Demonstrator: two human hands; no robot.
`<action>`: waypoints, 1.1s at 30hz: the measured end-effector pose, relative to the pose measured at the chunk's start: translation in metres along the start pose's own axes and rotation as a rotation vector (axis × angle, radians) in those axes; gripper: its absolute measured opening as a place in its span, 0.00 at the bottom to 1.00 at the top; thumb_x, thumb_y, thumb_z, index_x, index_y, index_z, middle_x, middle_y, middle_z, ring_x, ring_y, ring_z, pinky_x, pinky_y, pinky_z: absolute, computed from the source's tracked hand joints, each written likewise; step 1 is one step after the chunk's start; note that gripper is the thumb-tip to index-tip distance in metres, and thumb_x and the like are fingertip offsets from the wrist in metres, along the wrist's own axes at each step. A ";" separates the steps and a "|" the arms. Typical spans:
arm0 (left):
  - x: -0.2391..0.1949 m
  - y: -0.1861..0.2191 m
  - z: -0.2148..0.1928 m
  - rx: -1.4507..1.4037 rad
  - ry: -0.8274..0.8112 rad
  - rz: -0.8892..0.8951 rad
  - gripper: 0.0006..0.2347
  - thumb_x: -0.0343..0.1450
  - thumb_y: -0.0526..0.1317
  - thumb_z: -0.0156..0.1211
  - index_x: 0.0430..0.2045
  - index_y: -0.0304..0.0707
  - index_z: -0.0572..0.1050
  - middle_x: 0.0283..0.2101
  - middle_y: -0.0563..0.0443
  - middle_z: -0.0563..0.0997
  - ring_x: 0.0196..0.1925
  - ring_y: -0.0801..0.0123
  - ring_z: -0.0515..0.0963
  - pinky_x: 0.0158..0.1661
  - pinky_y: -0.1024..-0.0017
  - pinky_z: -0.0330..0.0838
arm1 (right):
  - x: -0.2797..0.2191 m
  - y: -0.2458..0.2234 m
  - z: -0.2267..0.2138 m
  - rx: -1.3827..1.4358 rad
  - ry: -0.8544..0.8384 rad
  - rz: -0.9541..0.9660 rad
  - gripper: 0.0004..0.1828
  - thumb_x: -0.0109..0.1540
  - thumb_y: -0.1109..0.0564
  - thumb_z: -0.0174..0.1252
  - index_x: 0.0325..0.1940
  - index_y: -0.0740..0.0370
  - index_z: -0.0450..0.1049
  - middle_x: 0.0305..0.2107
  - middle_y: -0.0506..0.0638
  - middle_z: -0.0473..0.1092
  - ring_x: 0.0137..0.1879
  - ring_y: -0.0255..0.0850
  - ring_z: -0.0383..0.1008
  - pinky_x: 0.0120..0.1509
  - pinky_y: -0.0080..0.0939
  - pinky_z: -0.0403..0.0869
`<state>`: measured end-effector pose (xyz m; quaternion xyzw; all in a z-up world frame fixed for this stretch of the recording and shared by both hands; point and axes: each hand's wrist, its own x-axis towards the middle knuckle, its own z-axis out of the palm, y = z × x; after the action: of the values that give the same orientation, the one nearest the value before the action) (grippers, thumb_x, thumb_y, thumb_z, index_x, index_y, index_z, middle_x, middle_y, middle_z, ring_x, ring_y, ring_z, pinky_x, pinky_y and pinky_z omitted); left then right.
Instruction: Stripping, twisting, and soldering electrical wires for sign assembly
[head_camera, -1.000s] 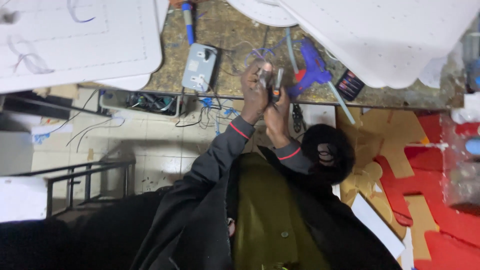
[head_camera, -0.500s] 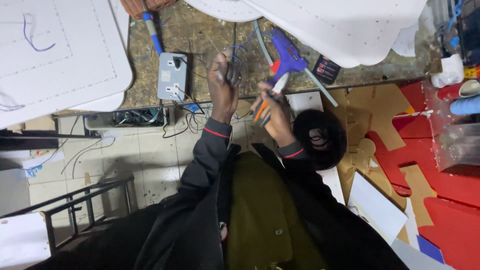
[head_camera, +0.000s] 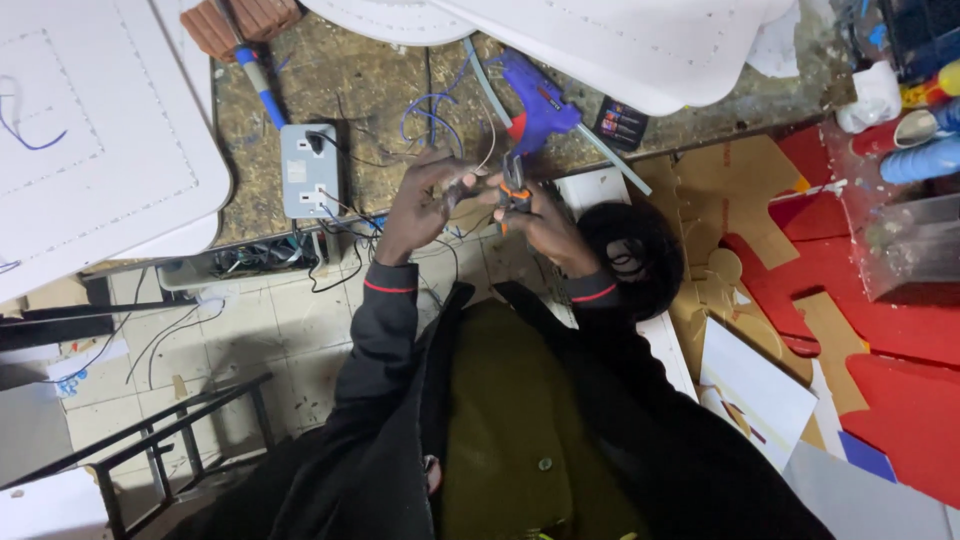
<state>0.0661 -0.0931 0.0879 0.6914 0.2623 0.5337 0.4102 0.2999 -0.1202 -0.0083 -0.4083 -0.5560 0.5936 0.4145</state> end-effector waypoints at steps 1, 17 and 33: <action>-0.005 -0.012 -0.002 -0.001 -0.005 0.000 0.06 0.81 0.28 0.62 0.44 0.33 0.87 0.30 0.35 0.79 0.31 0.48 0.73 0.48 0.50 0.74 | 0.000 -0.007 -0.001 0.001 0.005 -0.001 0.30 0.70 0.56 0.69 0.76 0.63 0.70 0.56 0.61 0.75 0.60 0.49 0.72 0.62 0.52 0.78; -0.015 -0.058 -0.011 -0.026 -0.169 -0.025 0.06 0.80 0.33 0.67 0.33 0.35 0.83 0.28 0.55 0.62 0.37 0.65 0.62 0.50 0.58 0.66 | 0.007 -0.058 -0.018 -0.078 -0.233 -0.001 0.14 0.80 0.55 0.56 0.68 0.61 0.66 0.68 0.74 0.62 0.74 0.74 0.62 0.65 0.80 0.74; -0.034 -0.069 -0.007 0.411 0.367 -0.002 0.08 0.84 0.46 0.65 0.40 0.45 0.79 0.40 0.50 0.72 0.44 0.61 0.72 0.47 0.62 0.73 | 0.023 0.050 -0.031 -0.155 0.005 -0.043 0.18 0.77 0.49 0.65 0.65 0.62 0.76 0.49 0.65 0.77 0.53 0.59 0.84 0.54 0.69 0.82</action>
<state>0.0547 -0.0823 0.0126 0.6515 0.4357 0.5853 0.2077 0.3198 -0.0900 -0.0599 -0.4286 -0.6077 0.5389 0.3956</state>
